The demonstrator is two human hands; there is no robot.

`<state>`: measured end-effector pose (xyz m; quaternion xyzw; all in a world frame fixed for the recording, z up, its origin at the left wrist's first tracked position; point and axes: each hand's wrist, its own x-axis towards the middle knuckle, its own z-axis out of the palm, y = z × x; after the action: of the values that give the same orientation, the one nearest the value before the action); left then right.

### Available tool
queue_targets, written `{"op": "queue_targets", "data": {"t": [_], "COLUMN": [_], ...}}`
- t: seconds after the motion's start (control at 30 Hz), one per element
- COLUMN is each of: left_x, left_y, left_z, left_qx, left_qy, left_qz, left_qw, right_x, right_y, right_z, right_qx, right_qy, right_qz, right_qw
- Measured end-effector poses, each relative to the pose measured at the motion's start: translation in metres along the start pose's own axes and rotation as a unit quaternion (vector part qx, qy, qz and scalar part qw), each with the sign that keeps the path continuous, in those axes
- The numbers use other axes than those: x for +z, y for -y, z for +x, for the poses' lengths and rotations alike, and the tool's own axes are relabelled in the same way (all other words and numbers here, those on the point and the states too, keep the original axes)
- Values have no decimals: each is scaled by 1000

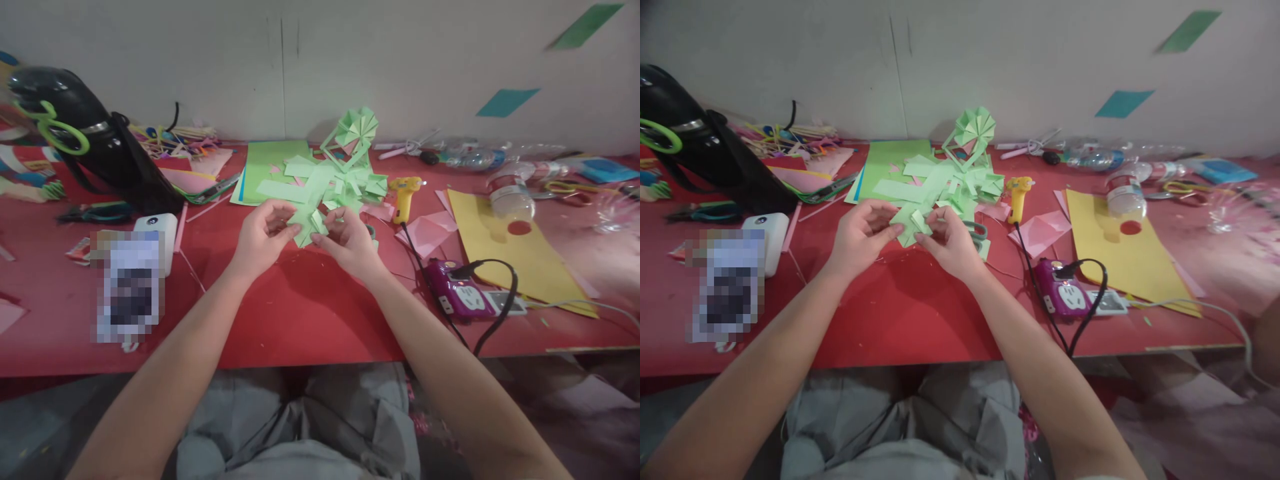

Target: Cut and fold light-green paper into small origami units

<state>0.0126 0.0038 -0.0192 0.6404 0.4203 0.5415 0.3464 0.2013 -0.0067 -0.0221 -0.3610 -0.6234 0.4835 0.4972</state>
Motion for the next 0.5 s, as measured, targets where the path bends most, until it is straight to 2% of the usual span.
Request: {"op": "queue_targets", "data": {"t": [0.17, 0.27, 0.5], "left_x": [0, 1, 2], "left_y": [-1, -2, 1], "left_z": [-2, -2, -4], "left_qx": [14, 14, 12], "left_qy": [1, -6, 18], "left_qz": [32, 38, 36], "left_qw": [999, 999, 999], "right_x": [1, 1, -1], "right_y": [0, 0, -4], "right_z": [0, 1, 3], "right_qx": [-1, -16, -46], "right_qy": [15, 1, -33], "right_qz": [6, -3, -61], "right_qw": [1000, 1000, 997]}}
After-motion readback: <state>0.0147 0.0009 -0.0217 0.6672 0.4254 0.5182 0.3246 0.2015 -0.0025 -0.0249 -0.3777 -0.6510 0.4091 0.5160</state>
